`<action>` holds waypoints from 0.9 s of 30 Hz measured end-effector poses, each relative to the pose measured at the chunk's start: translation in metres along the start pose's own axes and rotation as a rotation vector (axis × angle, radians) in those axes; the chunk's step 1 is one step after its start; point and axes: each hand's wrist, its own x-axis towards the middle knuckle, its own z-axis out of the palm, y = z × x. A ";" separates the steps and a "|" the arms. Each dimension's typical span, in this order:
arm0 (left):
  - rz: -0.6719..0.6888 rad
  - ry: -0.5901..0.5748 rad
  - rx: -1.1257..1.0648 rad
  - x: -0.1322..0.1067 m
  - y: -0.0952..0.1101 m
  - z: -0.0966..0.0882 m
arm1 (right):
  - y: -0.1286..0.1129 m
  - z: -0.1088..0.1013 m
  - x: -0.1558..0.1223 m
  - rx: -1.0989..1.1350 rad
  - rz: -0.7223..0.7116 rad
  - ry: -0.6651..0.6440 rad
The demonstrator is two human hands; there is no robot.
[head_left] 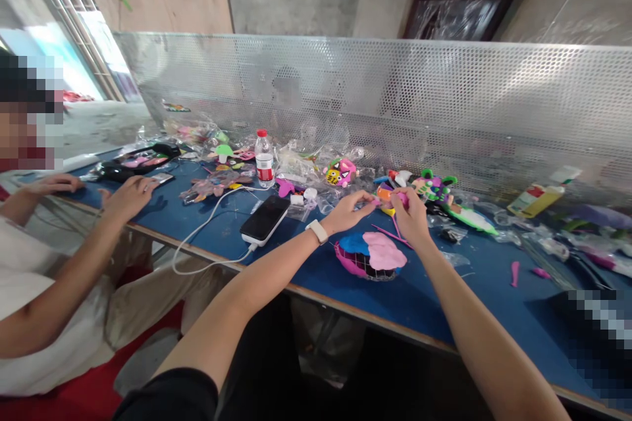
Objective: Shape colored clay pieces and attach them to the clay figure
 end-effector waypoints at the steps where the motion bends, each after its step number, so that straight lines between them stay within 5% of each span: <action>1: -0.001 -0.011 -0.001 0.000 -0.002 0.001 | 0.001 0.000 0.000 0.027 0.040 0.002; 9: 0.013 -0.071 0.064 -0.003 -0.003 0.002 | 0.009 0.007 0.001 0.174 0.062 -0.063; 27: -0.249 0.236 -0.157 0.002 -0.008 0.004 | -0.009 0.001 -0.004 -0.093 -0.279 -0.192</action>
